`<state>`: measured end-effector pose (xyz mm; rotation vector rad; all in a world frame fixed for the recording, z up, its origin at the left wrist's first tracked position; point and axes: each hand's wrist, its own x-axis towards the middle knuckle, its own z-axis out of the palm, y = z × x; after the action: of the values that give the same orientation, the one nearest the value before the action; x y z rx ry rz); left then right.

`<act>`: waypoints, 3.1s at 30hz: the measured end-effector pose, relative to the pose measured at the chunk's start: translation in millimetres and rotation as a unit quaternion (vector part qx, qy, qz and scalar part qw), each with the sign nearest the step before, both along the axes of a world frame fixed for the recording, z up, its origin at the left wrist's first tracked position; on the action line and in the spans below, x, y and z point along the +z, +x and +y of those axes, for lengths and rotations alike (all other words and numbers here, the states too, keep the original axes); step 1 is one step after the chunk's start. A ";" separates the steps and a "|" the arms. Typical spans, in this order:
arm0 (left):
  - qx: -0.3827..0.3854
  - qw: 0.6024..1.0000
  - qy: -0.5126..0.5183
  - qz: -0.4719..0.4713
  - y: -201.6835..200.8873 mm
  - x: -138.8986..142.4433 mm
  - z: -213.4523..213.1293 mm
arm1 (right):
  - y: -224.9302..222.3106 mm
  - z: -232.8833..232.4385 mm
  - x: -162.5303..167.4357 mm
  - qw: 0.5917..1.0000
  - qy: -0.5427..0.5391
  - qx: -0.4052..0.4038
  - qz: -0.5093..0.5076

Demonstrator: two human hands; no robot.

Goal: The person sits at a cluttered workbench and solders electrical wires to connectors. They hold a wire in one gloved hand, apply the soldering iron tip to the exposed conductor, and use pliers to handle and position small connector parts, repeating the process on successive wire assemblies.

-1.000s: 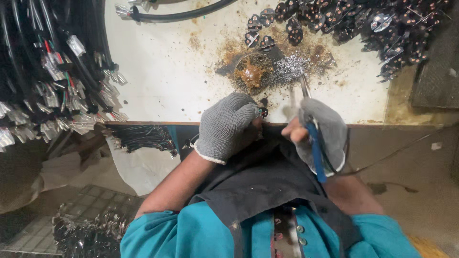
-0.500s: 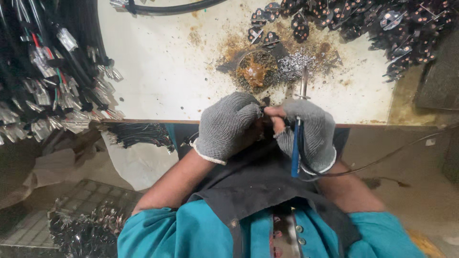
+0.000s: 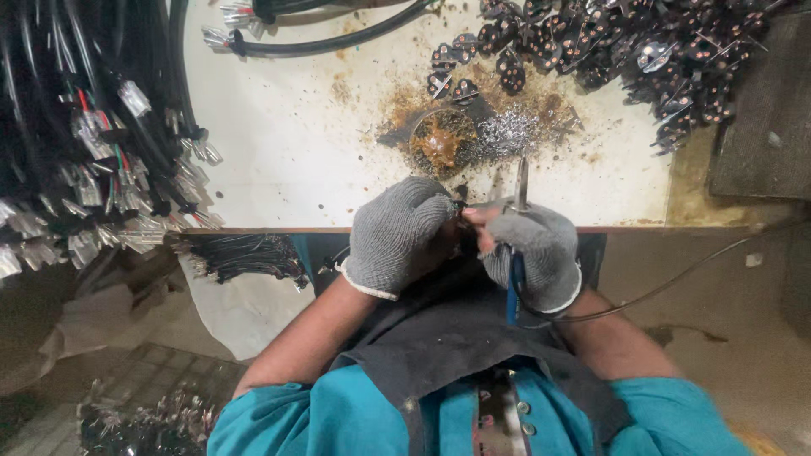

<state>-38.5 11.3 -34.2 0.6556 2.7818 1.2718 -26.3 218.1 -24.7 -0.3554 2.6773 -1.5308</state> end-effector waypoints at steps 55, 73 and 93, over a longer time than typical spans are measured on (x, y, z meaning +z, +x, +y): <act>0.002 1.000 -0.010 0.018 0.0 -3.0 0.0 | -31.5 -2.8 34.4 0.952 0.276 0.061 0.119; 0.011 1.000 0.009 0.004 3.0 -1.9 -3.0 | -21.3 -10.8 15.4 0.934 0.289 0.009 0.208; 0.024 0.997 0.054 0.039 4.4 -4.0 -2.8 | -22.8 4.2 24.0 0.984 0.108 0.091 0.111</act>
<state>-34.1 8.5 -38.3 0.6604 2.8235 1.4451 -49.1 222.3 -0.7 -0.7746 2.8435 -1.2001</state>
